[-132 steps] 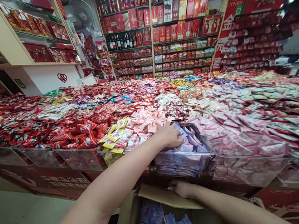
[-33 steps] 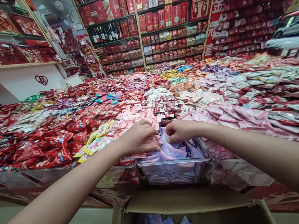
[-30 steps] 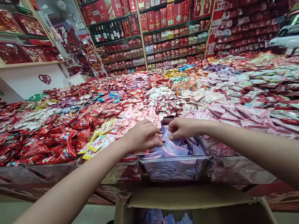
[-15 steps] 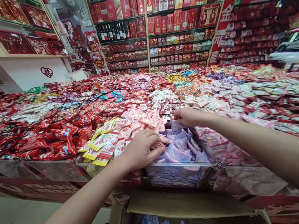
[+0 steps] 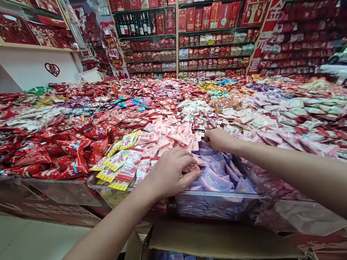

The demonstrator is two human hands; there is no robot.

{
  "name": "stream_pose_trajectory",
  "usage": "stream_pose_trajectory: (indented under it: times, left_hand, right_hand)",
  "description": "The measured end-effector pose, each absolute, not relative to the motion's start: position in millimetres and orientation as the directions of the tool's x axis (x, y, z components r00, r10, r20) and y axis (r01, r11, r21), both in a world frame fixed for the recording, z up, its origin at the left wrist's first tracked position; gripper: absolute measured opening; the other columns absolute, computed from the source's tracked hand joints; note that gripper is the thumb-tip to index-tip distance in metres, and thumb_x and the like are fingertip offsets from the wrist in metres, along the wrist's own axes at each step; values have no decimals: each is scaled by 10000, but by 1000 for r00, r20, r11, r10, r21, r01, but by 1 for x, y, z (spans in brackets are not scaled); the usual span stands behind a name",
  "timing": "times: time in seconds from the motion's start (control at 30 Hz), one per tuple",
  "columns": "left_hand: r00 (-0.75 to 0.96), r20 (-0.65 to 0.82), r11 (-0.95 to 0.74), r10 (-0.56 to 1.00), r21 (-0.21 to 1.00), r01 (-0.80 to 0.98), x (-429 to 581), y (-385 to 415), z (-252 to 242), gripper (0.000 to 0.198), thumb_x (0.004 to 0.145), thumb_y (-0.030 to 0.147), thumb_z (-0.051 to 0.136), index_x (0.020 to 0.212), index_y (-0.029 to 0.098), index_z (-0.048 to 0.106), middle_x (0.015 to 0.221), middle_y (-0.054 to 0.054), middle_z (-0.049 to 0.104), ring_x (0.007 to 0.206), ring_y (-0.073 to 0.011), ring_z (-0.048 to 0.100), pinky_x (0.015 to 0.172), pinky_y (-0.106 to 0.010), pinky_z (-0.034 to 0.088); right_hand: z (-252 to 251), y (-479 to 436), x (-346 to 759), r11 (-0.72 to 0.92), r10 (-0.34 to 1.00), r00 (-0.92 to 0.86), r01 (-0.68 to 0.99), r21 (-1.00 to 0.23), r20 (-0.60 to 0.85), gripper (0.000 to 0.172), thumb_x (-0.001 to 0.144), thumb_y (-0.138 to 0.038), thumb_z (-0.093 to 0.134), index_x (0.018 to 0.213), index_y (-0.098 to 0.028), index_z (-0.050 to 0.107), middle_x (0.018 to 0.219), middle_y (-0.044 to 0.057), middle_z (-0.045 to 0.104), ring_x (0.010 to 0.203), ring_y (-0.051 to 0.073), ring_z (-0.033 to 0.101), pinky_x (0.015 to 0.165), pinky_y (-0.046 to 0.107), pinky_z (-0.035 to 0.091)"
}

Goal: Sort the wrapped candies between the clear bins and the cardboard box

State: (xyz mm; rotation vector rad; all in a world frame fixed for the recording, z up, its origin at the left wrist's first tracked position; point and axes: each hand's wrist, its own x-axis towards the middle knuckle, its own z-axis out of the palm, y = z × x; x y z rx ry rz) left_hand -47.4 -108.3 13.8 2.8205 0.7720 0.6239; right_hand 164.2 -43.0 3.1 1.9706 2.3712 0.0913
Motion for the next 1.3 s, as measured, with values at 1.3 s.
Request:
stream_pose_trajectory:
  times: [1.3]
  left_hand:
    - [763, 393, -857, 513, 273, 436, -47, -107, 12, 233, 813, 331, 464, 940, 205, 613, 929, -53, 601, 934, -185, 513, 832, -336, 385]
  right_hand:
    - [16, -62, 154, 295, 928, -239, 940, 171, -285, 382, 660, -253, 564, 1017, -121, 600, 969, 119, 642, 853, 231, 593, 603, 248, 409]
